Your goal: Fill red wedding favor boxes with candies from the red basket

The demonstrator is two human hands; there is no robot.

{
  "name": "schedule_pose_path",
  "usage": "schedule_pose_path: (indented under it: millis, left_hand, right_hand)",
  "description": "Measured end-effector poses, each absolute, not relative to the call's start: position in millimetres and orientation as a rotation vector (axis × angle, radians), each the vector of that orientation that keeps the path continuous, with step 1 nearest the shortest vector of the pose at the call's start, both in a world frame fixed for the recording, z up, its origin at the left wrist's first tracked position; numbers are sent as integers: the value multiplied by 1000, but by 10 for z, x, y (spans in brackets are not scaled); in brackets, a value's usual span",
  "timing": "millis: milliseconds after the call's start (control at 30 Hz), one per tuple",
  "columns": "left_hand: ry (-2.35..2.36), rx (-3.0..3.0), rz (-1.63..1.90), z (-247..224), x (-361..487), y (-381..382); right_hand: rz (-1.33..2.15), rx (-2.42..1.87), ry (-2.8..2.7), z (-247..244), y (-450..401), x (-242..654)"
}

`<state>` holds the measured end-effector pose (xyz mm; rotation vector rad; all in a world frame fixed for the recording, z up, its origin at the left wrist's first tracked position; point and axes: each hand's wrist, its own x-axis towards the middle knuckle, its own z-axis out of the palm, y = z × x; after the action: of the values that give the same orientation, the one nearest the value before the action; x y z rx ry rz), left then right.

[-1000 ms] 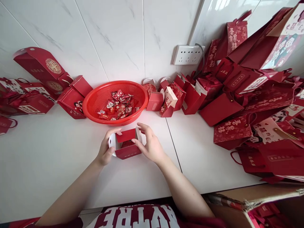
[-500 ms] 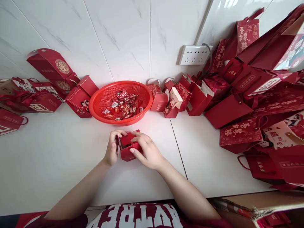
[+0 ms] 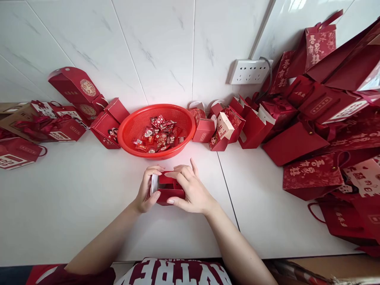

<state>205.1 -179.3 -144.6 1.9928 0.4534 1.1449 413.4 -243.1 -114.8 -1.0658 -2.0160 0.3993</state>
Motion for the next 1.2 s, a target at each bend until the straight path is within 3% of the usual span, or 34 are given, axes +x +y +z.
schedule_pose_path:
  millis: [667, 867, 1067, 1200]
  left_hand:
    - [554, 2304, 1176, -1446, 2005, -1819]
    - [679, 2529, 807, -1354, 2095, -1940]
    - [675, 2659, 708, -1285, 2066, -1905]
    - [662, 2753, 629, -1196, 2009, -1939]
  right_hand:
    - [300, -1201, -1799, -1212, -2467, 4277]
    - [523, -1096, -1813, -1252, -2502, 4169]
    - [688, -1224, -1716, -1362, -2489, 4123]
    - [1005, -1210, -1559, -1441, -2473, 4088]
